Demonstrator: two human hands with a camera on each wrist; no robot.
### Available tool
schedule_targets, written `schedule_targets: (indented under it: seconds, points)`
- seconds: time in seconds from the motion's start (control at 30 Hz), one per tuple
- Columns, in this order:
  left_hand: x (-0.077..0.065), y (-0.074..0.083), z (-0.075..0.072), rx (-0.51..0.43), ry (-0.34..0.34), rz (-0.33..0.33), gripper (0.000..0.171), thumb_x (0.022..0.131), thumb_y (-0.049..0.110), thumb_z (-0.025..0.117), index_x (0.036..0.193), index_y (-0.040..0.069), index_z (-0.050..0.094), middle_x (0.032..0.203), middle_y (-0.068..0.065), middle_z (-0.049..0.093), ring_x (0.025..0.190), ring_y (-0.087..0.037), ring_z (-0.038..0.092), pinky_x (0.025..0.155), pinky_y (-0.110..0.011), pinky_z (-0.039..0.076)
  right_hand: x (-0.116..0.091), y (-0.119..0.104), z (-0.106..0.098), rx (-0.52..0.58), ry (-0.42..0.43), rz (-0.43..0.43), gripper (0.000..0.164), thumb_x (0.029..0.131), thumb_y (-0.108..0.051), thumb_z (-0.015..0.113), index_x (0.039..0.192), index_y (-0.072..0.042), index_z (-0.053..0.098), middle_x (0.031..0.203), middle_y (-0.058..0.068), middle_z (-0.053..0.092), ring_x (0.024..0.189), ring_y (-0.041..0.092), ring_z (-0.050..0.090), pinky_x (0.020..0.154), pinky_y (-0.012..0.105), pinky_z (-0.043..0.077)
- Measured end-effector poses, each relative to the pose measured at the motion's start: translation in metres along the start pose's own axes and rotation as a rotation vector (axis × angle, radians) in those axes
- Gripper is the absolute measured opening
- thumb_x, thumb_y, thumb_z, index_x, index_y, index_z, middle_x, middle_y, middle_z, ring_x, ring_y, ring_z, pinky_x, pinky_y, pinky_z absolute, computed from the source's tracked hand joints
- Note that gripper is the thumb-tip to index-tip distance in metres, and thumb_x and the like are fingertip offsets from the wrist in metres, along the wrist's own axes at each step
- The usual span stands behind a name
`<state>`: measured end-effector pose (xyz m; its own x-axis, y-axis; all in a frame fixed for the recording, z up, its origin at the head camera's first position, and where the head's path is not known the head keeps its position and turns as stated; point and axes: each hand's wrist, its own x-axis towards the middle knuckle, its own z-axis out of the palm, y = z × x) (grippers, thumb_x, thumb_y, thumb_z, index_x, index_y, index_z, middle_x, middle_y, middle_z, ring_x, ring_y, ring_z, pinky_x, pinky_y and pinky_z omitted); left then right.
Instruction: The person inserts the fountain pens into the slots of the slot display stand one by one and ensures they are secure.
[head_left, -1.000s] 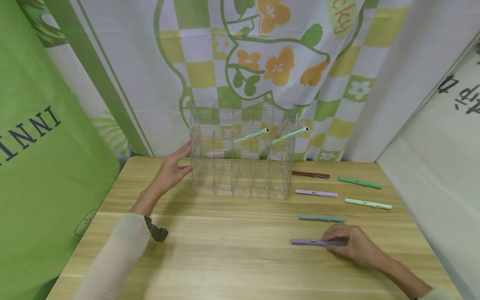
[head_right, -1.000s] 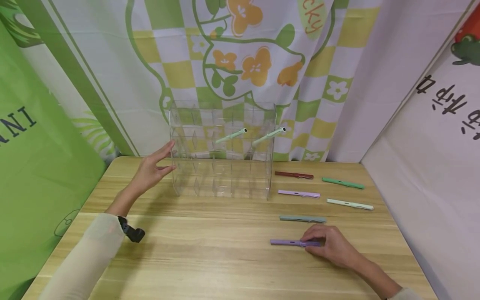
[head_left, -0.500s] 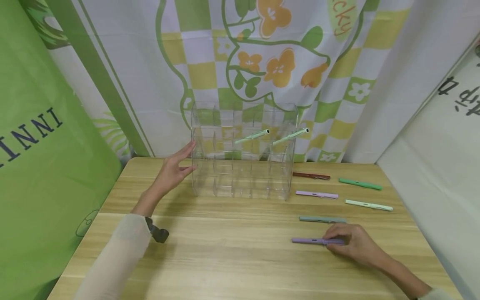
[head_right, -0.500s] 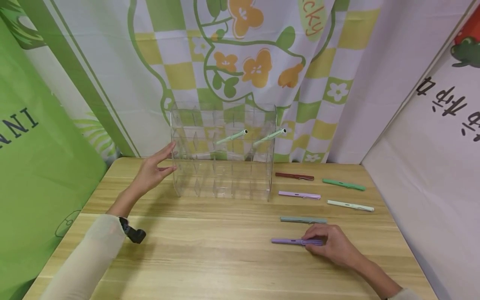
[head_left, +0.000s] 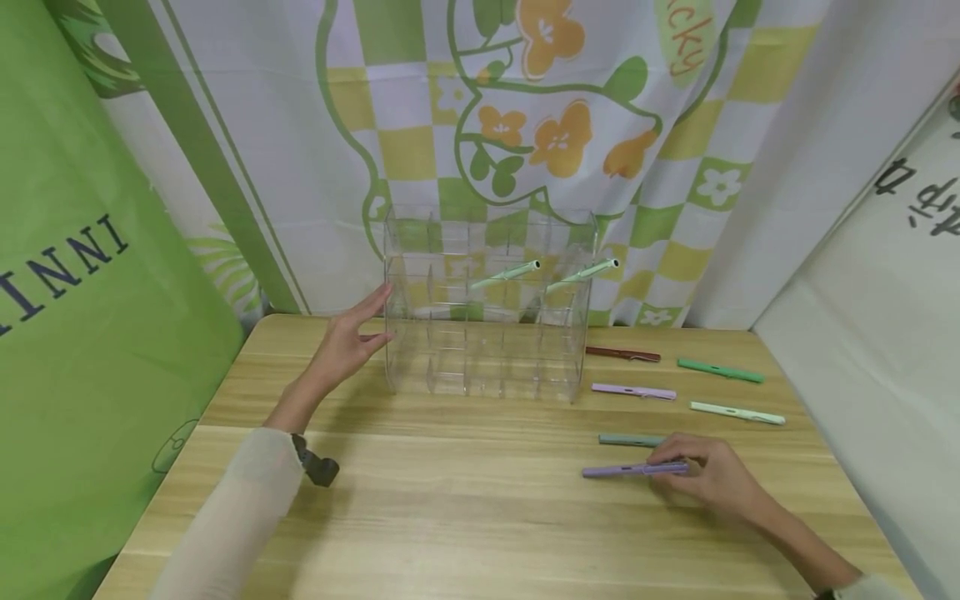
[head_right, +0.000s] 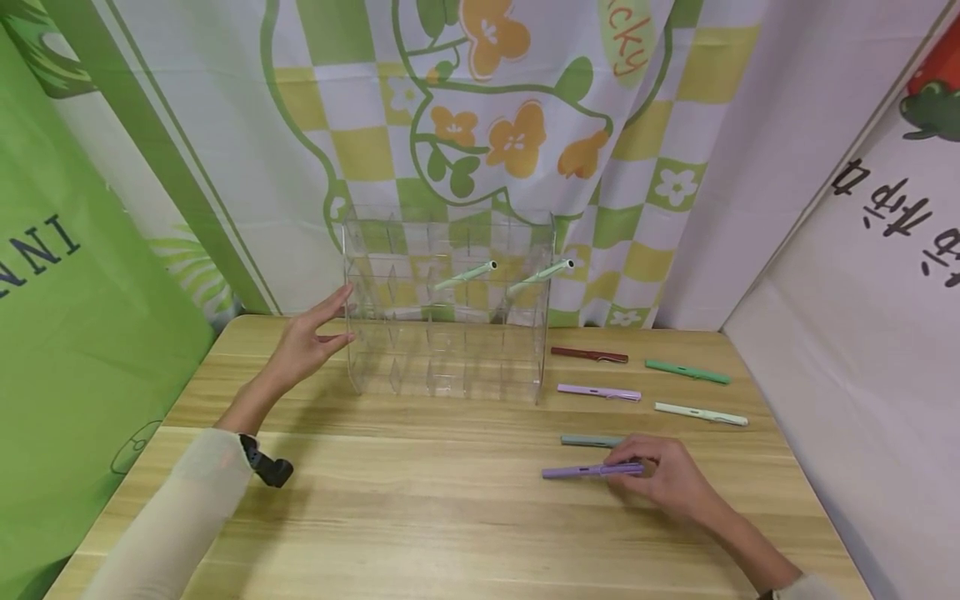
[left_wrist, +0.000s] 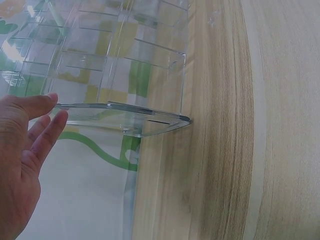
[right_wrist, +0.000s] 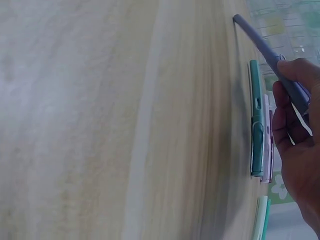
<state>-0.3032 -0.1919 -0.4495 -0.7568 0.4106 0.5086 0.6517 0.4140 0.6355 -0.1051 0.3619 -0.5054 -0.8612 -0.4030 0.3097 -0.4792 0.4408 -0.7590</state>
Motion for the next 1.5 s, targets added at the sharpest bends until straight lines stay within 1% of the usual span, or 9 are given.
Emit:
schedule_targets:
  seconds: [0.17,0.43,0.7,0.87,1.0,1.13,1.27,1.37,1.5]
  points:
    - [0.001,-0.001,0.001,-0.003,-0.002,-0.004,0.082,0.087,-0.016,0.078,0.159,0.001,0.044,0.167,-0.018,0.038,0.134,-0.048,0.058,0.087,-0.035,0.067,0.002,0.001,0.000,0.068,0.008,-0.017,0.031,0.079,0.017,0.083,0.103,-0.002,0.080,0.101,0.013,0.076,0.100,0.009,0.071,0.092,0.018,0.064]
    - [0.002,-0.003,0.001,0.001,0.010,0.002,0.082,0.086,-0.016,0.078,0.158,0.002,0.045,0.166,-0.018,0.039,0.131,-0.048,0.060,0.086,-0.037,0.067,0.009,-0.003,0.003,0.104,0.050,0.005,0.028,0.080,0.019,0.081,0.103,0.003,0.078,0.105,0.017,0.076,0.108,0.002,0.069,0.100,0.015,0.059]
    - [0.001,-0.003,0.002,-0.014,0.012,-0.013,0.083,0.086,-0.017,0.078,0.159,0.002,0.044,0.166,-0.018,0.039,0.131,-0.048,0.060,0.086,-0.037,0.067,0.017,-0.007,0.006,0.120,0.119,0.039,0.027,0.079,0.020,0.080,0.100,0.004,0.078,0.105,0.014,0.077,0.105,0.002,0.070,0.096,0.019,0.062]
    - [0.001,-0.003,0.003,-0.012,0.006,-0.025,0.084,0.086,-0.017,0.078,0.160,0.004,0.043,0.167,-0.018,0.038,0.131,-0.048,0.060,0.086,-0.036,0.067,0.022,-0.011,0.004,0.141,0.141,0.027,0.027,0.079,0.022,0.080,0.100,0.006,0.077,0.104,0.015,0.077,0.108,0.002,0.069,0.098,0.017,0.061]
    - [0.000,-0.003,0.003,-0.010,0.008,-0.026,0.084,0.087,-0.016,0.078,0.161,0.005,0.043,0.167,-0.017,0.038,0.132,-0.048,0.060,0.086,-0.037,0.067,0.028,-0.014,0.003,0.199,0.155,0.007,0.027,0.079,0.025,0.076,0.102,0.010,0.075,0.105,0.016,0.076,0.111,0.005,0.067,0.100,0.016,0.059]
    - [0.000,-0.004,0.002,-0.012,0.013,-0.024,0.085,0.087,-0.016,0.078,0.161,0.007,0.043,0.167,-0.016,0.038,0.132,-0.048,0.060,0.086,-0.039,0.067,0.031,-0.016,0.002,0.200,0.177,0.034,0.026,0.081,0.023,0.077,0.103,0.009,0.075,0.107,0.015,0.076,0.114,0.005,0.066,0.102,0.015,0.058]
    - [0.000,-0.004,0.002,-0.006,0.011,-0.029,0.087,0.086,-0.016,0.078,0.162,0.008,0.043,0.167,-0.015,0.039,0.131,-0.046,0.061,0.086,-0.039,0.068,0.034,-0.016,0.001,0.228,0.200,0.049,0.025,0.081,0.023,0.077,0.102,0.010,0.075,0.108,0.014,0.074,0.114,0.007,0.067,0.099,0.017,0.060]
    - [-0.001,-0.004,0.002,-0.001,0.011,-0.028,0.087,0.086,-0.016,0.079,0.162,0.008,0.043,0.166,-0.015,0.040,0.130,-0.046,0.062,0.085,-0.038,0.068,0.037,-0.016,0.000,0.268,0.205,0.040,0.025,0.080,0.025,0.076,0.101,0.013,0.074,0.110,0.014,0.074,0.113,0.009,0.068,0.097,0.019,0.062]
    - [-0.001,-0.003,0.002,0.008,0.016,-0.018,0.086,0.086,-0.016,0.079,0.161,0.007,0.043,0.166,-0.016,0.040,0.129,-0.047,0.062,0.085,-0.038,0.068,0.041,-0.018,-0.002,0.278,0.218,0.027,0.024,0.081,0.026,0.075,0.101,0.013,0.074,0.113,0.009,0.075,0.111,0.009,0.069,0.093,0.018,0.063]
